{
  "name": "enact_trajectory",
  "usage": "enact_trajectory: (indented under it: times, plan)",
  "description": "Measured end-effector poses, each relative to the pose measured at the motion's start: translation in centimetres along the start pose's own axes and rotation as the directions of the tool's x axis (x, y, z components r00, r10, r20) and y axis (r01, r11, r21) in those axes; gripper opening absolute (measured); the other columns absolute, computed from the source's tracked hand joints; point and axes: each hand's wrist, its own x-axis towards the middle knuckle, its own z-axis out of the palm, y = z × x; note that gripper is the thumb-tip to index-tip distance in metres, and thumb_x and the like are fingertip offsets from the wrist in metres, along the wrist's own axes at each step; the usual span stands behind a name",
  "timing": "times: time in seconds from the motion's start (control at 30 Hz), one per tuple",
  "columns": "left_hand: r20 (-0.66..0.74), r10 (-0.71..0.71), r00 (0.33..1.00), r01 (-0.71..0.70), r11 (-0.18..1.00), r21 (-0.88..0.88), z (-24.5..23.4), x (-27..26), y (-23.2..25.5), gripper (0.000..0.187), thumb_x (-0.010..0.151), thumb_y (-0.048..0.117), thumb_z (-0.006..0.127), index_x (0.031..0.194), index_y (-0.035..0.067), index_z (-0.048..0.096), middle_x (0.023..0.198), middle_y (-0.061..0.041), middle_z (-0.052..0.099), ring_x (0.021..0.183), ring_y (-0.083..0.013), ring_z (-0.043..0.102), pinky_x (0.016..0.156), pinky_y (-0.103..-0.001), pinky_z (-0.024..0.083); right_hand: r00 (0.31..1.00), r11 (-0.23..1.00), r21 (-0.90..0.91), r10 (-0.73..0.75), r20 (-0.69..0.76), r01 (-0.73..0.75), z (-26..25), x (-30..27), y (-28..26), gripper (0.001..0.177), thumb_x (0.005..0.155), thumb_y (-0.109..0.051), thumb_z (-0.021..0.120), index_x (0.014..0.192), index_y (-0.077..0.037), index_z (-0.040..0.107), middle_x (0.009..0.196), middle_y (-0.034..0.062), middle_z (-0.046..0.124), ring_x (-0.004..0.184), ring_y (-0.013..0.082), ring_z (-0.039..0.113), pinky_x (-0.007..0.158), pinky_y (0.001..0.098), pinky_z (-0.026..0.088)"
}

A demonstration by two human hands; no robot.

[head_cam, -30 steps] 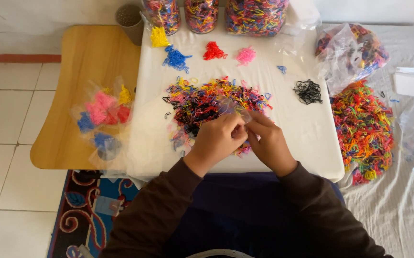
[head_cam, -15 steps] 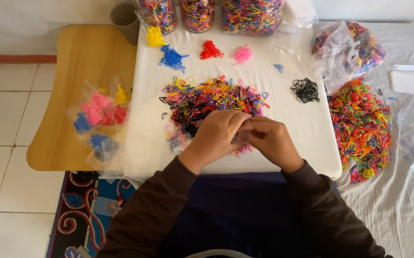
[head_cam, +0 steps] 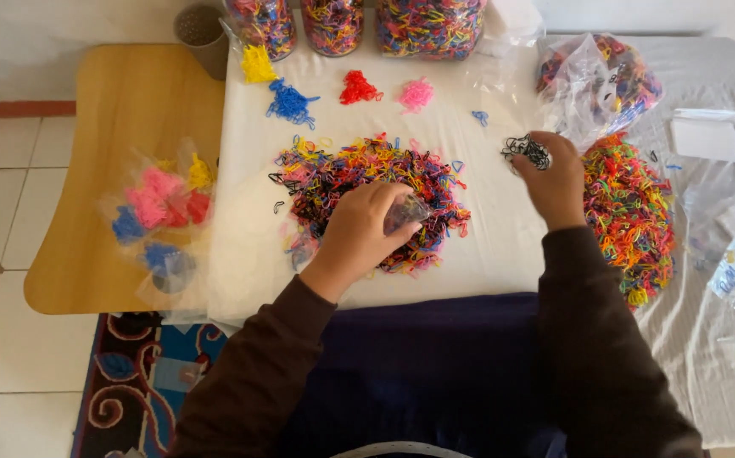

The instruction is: Sorting a large pile of multi-colored rubber bands into separate color-coded piles and placing them into small plastic bags.

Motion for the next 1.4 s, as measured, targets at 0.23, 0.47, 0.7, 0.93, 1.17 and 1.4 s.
enact_trajectory:
  times: [0.23,0.47,0.7,0.93,1.17,1.4]
  plan:
    - [-0.057,-0.006,0.998,0.004,1.0,-0.028,1.5,-0.1,0.1,0.049,0.078,0.035,0.081,0.121,0.018,0.063,0.096,-0.003,0.069,0.094,-0.0286,0.07,0.083,-0.044,0.055,0.949,0.939,-0.231,0.29,0.124,-0.256,4.8,1.2,5.7,0.063,0.092,-0.049,0.079,0.142,-0.016,0.061,0.143,0.016,0.053,0.121,0.0433,0.061,0.101,0.0485,0.052]
    - [-0.073,-0.011,0.997,0.011,1.0,-0.003,2.7,0.0,-0.3,0.047,0.078,0.036,0.078,0.121,0.023,0.064,0.095,-0.001,0.068,0.093,-0.026,0.07,0.08,-0.04,0.055,0.989,0.886,-0.45,0.145,0.037,-0.113,7.6,1.9,6.6,0.027,0.092,-0.045,0.076,0.112,-0.028,0.074,0.12,0.0006,0.068,0.108,0.0284,0.065,0.088,0.0437,0.055]
    - [-0.054,-0.012,0.998,0.011,1.0,-0.012,2.1,0.0,0.0,0.047,0.079,0.034,0.078,0.122,0.022,0.065,0.097,0.0,0.068,0.094,-0.0248,0.07,0.08,-0.039,0.055,0.943,0.882,-0.434,0.281,0.178,-0.181,4.3,1.0,3.8,0.024,0.09,-0.031,0.07,0.113,-0.025,0.069,0.126,0.005,0.065,0.112,0.0318,0.066,0.084,0.0472,0.058]
    - [-0.03,-0.024,0.999,0.023,0.998,-0.052,2.1,0.1,0.2,0.044,0.082,0.03,0.078,0.123,0.02,0.066,0.099,0.0,0.069,0.095,-0.0242,0.07,0.08,-0.039,0.055,0.905,0.893,-0.438,0.269,0.33,-0.105,3.9,0.8,5.2,0.033,0.092,-0.02,0.07,0.125,-0.027,0.076,0.125,0.0099,0.071,0.111,0.0355,0.07,0.088,0.0468,0.061]
    - [-0.009,-0.054,0.999,0.052,0.986,-0.159,5.3,2.6,1.1,0.045,0.076,0.028,0.081,0.116,0.018,0.065,0.094,-0.004,0.07,0.092,-0.0292,0.072,0.08,-0.043,0.057,0.957,0.936,-0.334,0.193,0.219,-0.112,3.7,0.8,6.0,0.018,0.09,-0.01,0.079,0.106,-0.018,0.08,0.096,0.0082,0.076,0.091,0.0306,0.074,0.078,0.0397,0.064]
    - [0.096,-0.144,0.985,0.154,0.982,-0.108,15.4,7.9,0.1,0.047,0.073,0.034,0.081,0.114,0.021,0.063,0.097,0.001,0.069,0.094,-0.0258,0.072,0.083,-0.042,0.056,0.956,0.944,-0.186,0.287,0.054,-0.273,0.6,1.1,3.8,0.019,0.089,-0.033,0.082,0.107,-0.031,0.079,0.093,0.0019,0.076,0.096,0.0276,0.072,0.083,0.0376,0.058]
